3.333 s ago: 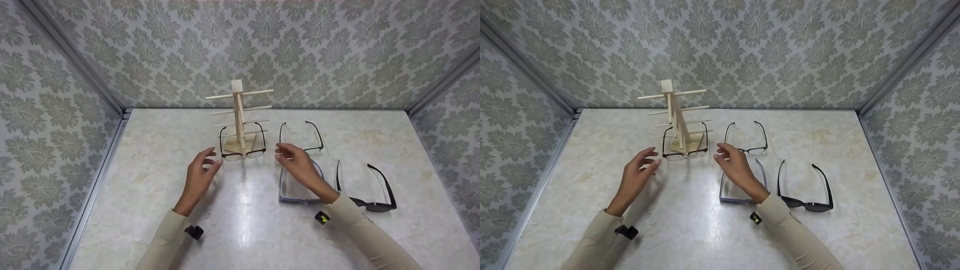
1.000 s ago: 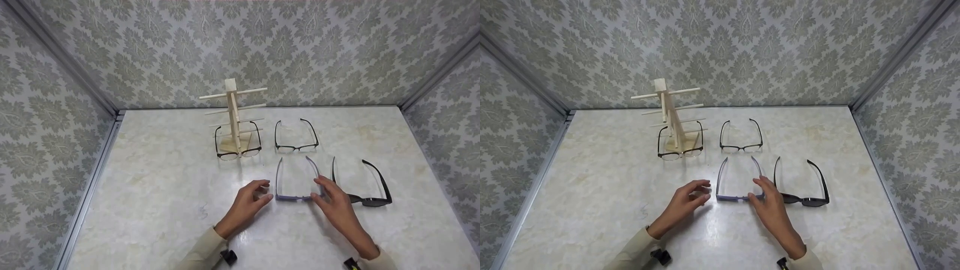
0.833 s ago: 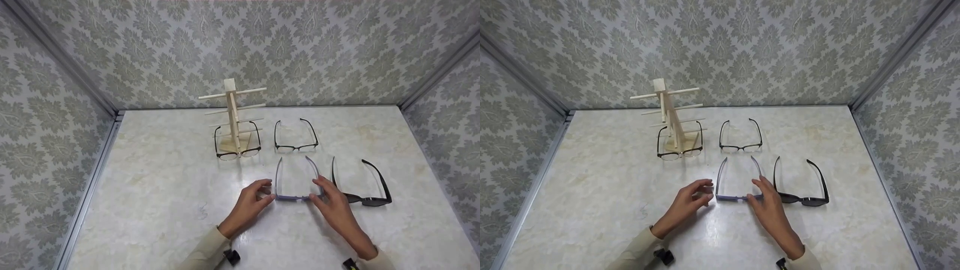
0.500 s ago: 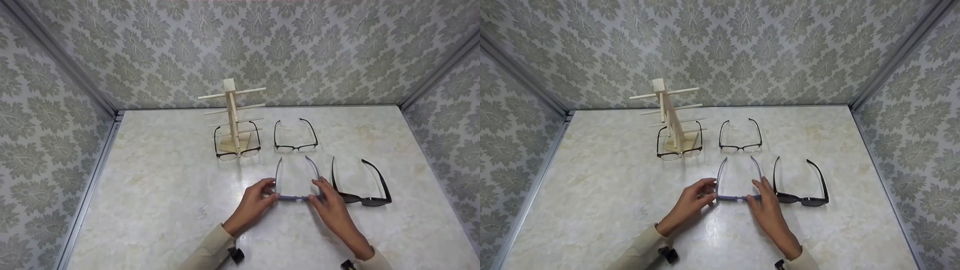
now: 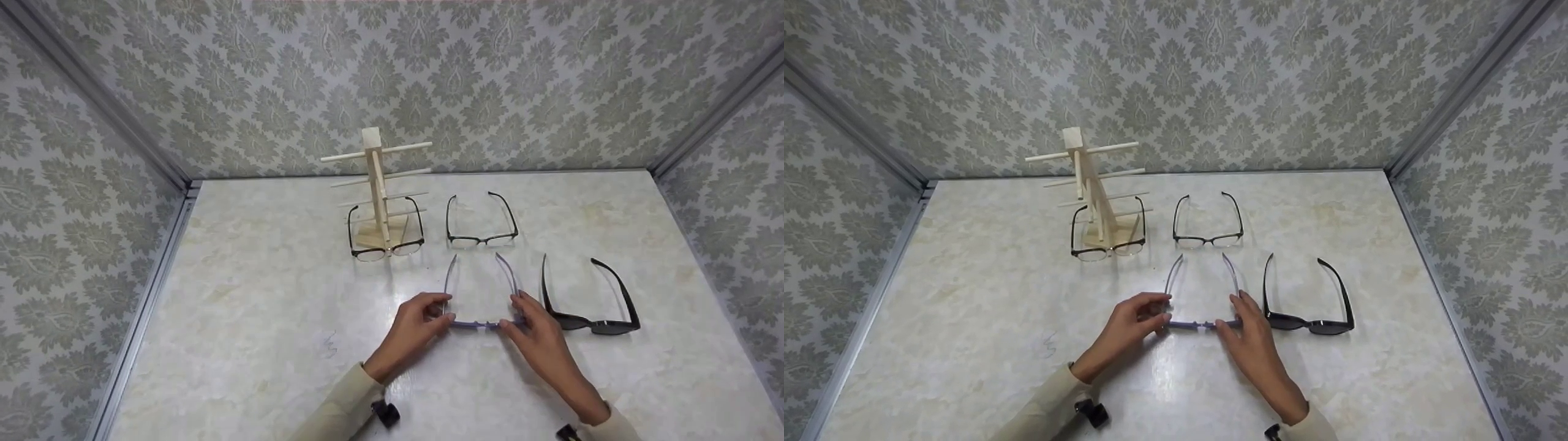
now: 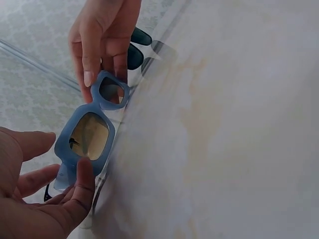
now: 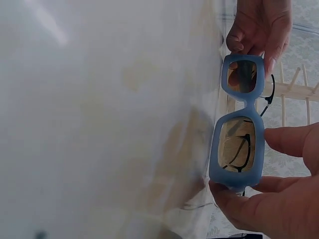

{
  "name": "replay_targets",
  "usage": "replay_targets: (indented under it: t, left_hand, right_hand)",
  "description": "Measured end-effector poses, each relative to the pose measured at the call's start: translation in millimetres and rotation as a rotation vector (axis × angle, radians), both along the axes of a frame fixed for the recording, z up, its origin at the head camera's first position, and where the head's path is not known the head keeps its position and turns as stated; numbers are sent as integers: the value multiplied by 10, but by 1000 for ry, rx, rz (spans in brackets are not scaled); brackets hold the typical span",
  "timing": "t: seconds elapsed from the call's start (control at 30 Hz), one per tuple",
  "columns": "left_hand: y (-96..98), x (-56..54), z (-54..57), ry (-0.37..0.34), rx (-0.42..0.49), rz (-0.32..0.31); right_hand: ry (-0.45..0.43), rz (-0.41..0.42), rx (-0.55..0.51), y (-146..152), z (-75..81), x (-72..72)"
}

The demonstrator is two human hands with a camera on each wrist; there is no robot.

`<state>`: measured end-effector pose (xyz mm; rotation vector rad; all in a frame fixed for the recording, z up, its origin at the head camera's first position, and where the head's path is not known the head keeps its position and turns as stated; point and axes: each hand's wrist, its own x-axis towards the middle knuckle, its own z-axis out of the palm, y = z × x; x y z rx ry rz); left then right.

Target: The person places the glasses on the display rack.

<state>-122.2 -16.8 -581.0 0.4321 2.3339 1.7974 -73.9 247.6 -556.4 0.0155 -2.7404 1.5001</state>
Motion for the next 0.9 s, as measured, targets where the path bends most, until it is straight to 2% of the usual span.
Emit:
replay_targets:
  t: [0.2,0.43,0.9]
  left_hand:
    - [-66,35,44,-10,22,17]
    - [-138,66,118,-5,63,8]
    - [-239,103,289,29,72,0]
  right_hand:
    - [9,-15,-69,-16,38,6]
    - [48,-6,-127,-43,105,25]
    - [117,18,-183,-78,181,19]
